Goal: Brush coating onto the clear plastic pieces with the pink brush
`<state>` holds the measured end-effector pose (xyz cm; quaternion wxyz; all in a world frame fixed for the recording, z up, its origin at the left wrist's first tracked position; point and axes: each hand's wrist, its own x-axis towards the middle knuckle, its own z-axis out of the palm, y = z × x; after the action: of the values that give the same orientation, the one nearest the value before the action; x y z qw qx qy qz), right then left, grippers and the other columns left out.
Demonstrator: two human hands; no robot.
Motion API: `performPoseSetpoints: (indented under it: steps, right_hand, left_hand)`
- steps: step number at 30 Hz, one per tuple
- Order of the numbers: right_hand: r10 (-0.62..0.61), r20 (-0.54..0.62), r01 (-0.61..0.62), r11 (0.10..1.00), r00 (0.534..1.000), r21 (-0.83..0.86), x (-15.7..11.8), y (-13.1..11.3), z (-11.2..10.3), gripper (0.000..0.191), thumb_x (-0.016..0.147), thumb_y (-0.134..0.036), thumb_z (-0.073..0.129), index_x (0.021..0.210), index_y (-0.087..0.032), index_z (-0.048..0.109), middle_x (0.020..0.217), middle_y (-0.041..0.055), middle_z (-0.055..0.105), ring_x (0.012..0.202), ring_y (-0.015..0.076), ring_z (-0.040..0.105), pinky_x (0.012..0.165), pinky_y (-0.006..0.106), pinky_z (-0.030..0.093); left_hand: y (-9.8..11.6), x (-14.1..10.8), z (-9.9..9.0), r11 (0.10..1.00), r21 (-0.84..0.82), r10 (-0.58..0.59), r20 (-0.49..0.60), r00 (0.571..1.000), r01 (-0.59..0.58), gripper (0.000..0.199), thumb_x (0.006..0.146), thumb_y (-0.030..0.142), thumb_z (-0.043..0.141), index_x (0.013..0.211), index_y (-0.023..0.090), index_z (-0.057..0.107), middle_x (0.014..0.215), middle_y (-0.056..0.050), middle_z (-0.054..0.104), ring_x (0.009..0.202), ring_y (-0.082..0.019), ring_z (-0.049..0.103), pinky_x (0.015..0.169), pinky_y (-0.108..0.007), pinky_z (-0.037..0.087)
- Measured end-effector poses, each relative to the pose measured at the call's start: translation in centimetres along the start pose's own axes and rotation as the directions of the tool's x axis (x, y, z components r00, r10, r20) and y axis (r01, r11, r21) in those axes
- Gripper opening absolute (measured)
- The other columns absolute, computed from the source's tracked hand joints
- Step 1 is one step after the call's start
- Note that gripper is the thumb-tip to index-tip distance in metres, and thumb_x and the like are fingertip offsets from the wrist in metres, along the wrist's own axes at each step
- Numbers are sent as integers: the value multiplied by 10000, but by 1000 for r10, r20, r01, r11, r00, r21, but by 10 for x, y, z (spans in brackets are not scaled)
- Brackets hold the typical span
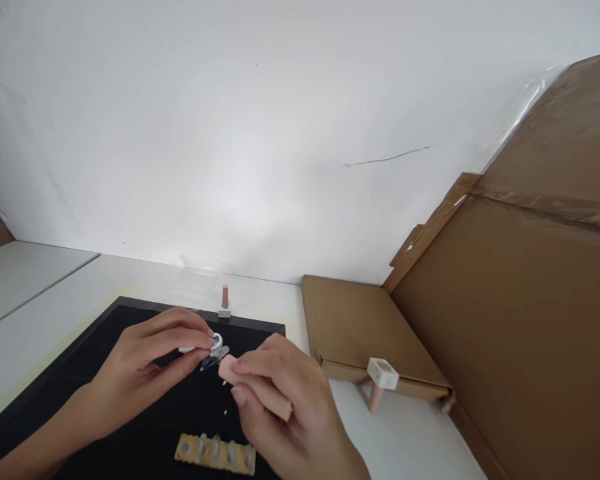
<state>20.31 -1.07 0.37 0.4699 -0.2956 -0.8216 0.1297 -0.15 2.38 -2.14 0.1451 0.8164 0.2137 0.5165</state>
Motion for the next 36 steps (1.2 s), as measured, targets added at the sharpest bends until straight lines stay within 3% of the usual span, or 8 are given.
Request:
performPoseSetpoints:
  steps: [8, 12, 15, 19, 26, 30, 33, 36]
  right_hand:
    - [37, -2, -36, 985, 999, -169, -3, 1, -5, 225, 888, -69, 503, 1032, -219, 591, 697, 12, 596, 597, 138, 527, 512, 248, 420]
    - [14, -29, -16, 997, 999, -73, -5, -1, -7, 209, 882, -81, 518, 1024, -218, 588, 674, -1, 563, 581, 133, 505, 492, 240, 396]
    - [-18, 28, 18, 1000, 999, 3, -1, -5, -6, 195, 867, -95, 539, 1000, -226, 592, 676, -3, 566, 573, 131, 519, 485, 234, 400]
    - [-14, 48, 17, 998, 999, -55, 3, -6, -4, 240, 850, -60, 531, 1002, -238, 587, 675, 1, 613, 582, 139, 546, 470, 224, 401]
    - [33, -16, -35, 980, 999, -195, -2, -2, -8, 210, 874, -79, 520, 1000, -225, 603, 662, 8, 602, 553, 145, 532, 484, 255, 416]
    - [29, -88, -37, 996, 996, -86, -3, -4, -8, 176, 883, -109, 533, 995, -229, 596, 656, 2, 573, 560, 149, 524, 480, 257, 407]
    - [-11, -52, 12, 1000, 999, 9, -2, -7, -6, 173, 883, -136, 548, 1017, -234, 596, 672, 5, 581, 570, 147, 529, 493, 257, 425]
    - [-14, -10, 14, 1000, 1000, -10, 0, -10, -4, 213, 861, -97, 549, 1014, -235, 598, 684, 13, 606, 561, 142, 528, 462, 238, 405]
  left_hand:
    - [-2, -3, 0, 998, 48, 38, -18, 999, -37, 202, 862, -26, 544, 940, 131, 643, 866, -63, 642, 773, -123, 637, 662, -194, 517]
    - [-3, -3, -1, 997, 70, 42, -23, 999, -41, 203, 859, -33, 546, 933, 128, 643, 868, -61, 643, 784, -119, 633, 687, -195, 516]
    - [-2, 0, -2, 996, 76, 52, -24, 998, -50, 194, 859, -31, 547, 929, 123, 643, 861, -63, 646, 788, -122, 630, 686, -197, 515]
    - [-1, 1, -1, 997, 56, 55, -26, 998, -53, 184, 864, -19, 548, 932, 125, 640, 861, -67, 648, 781, -128, 636, 669, -202, 521]
    - [-3, -4, -2, 999, -40, -22, -36, 999, 20, 219, 850, -10, 559, 953, 161, 649, 867, -65, 656, 753, -142, 659, 620, -212, 540]
    - [-5, -3, -3, 990, -120, -85, -50, 995, 78, 243, 839, -15, 558, 943, 175, 667, 846, -61, 679, 745, -151, 671, 585, -211, 535]
    - [-4, 0, -3, 979, -173, -114, -44, 993, 105, 243, 831, -18, 564, 926, 170, 686, 814, -60, 695, 739, -154, 674, 581, -212, 533]
    - [-1, 2, -3, 968, -209, -149, -32, 988, 139, 209, 825, 0, 585, 887, 160, 703, 784, -61, 702, 711, -153, 674, 584, -218, 535]
